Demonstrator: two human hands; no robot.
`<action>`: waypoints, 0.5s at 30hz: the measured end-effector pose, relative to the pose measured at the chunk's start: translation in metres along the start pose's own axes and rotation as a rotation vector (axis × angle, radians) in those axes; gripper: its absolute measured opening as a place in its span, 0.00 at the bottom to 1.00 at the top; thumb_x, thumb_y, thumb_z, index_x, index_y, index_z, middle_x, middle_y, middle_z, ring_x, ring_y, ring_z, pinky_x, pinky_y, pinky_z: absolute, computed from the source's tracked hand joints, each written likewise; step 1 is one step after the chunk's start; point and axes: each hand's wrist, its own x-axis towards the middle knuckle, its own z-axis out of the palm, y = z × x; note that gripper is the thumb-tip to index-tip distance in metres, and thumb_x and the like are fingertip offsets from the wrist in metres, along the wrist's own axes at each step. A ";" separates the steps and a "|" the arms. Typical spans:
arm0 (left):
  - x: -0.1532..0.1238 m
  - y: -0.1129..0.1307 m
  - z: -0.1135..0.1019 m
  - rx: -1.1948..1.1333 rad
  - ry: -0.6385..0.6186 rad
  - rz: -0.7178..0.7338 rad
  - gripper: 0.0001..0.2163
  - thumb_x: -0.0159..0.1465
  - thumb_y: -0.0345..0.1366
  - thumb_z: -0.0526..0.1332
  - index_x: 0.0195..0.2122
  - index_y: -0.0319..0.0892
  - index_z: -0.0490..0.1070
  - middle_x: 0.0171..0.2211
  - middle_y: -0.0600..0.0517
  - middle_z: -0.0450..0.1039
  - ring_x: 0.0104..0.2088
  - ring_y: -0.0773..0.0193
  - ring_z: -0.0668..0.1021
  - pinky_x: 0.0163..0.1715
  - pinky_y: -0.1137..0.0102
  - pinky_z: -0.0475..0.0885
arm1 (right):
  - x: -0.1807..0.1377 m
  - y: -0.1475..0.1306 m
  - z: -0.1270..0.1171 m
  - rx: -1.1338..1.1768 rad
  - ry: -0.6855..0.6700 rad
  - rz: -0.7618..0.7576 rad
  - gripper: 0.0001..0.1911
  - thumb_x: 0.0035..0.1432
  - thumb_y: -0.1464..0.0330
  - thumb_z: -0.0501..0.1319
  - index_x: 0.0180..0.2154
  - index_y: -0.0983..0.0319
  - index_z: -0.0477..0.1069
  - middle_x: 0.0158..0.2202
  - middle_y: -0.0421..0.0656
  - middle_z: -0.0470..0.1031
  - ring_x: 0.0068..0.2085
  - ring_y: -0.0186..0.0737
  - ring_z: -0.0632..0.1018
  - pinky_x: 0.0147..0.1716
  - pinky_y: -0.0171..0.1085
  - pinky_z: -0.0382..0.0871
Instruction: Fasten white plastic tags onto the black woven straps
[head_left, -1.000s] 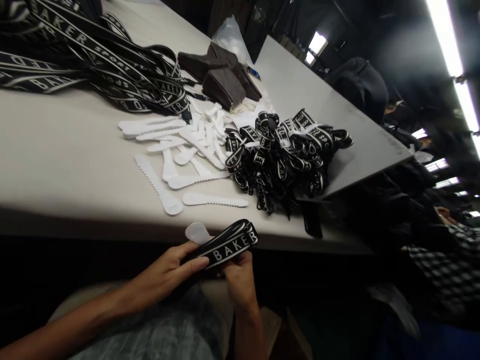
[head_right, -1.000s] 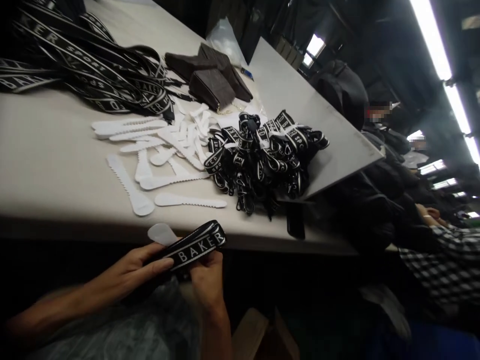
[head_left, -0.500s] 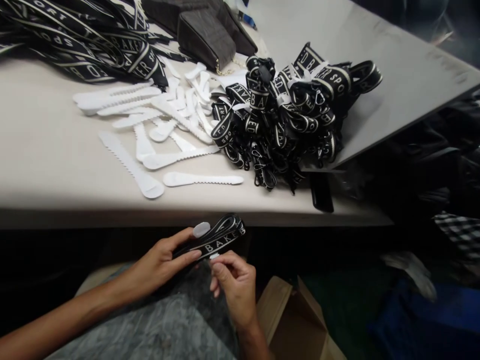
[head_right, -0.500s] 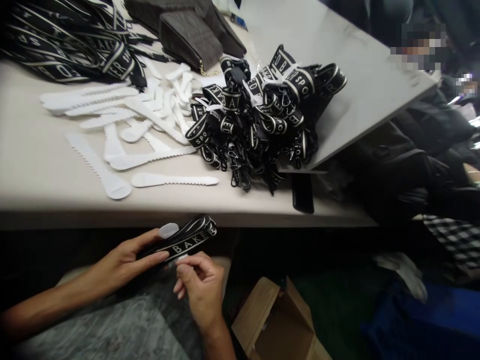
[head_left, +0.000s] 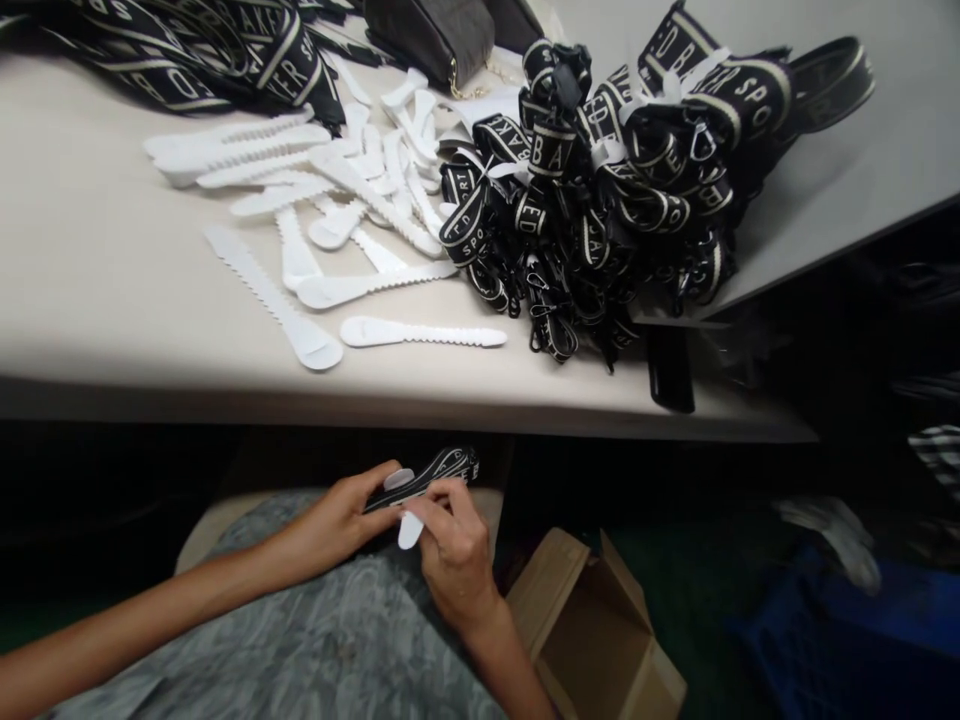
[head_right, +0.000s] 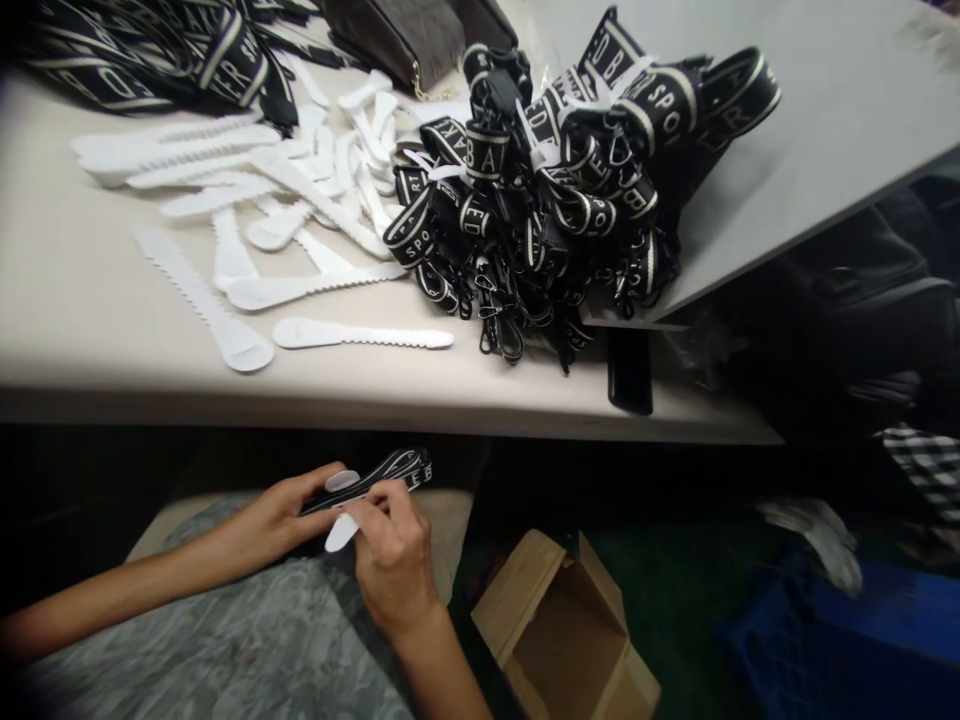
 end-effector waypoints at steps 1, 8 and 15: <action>0.000 -0.001 0.001 -0.008 -0.007 0.003 0.11 0.64 0.45 0.62 0.36 0.41 0.70 0.33 0.54 0.72 0.36 0.59 0.74 0.37 0.72 0.70 | 0.001 -0.001 0.003 0.032 -0.006 0.012 0.15 0.69 0.70 0.55 0.44 0.59 0.81 0.38 0.48 0.76 0.37 0.40 0.77 0.38 0.37 0.74; -0.008 0.005 -0.001 -0.035 0.006 0.047 0.15 0.66 0.44 0.62 0.51 0.43 0.70 0.43 0.51 0.77 0.45 0.58 0.78 0.46 0.72 0.72 | 0.001 0.004 0.016 0.409 0.175 0.458 0.04 0.59 0.66 0.67 0.35 0.60 0.78 0.29 0.38 0.73 0.22 0.31 0.72 0.19 0.30 0.67; -0.009 0.000 -0.002 0.009 0.067 0.067 0.13 0.73 0.46 0.53 0.41 0.43 0.72 0.33 0.55 0.74 0.34 0.65 0.76 0.37 0.76 0.69 | 0.003 0.003 0.017 0.211 0.206 0.217 0.08 0.64 0.69 0.64 0.40 0.57 0.83 0.37 0.45 0.75 0.36 0.37 0.77 0.38 0.35 0.73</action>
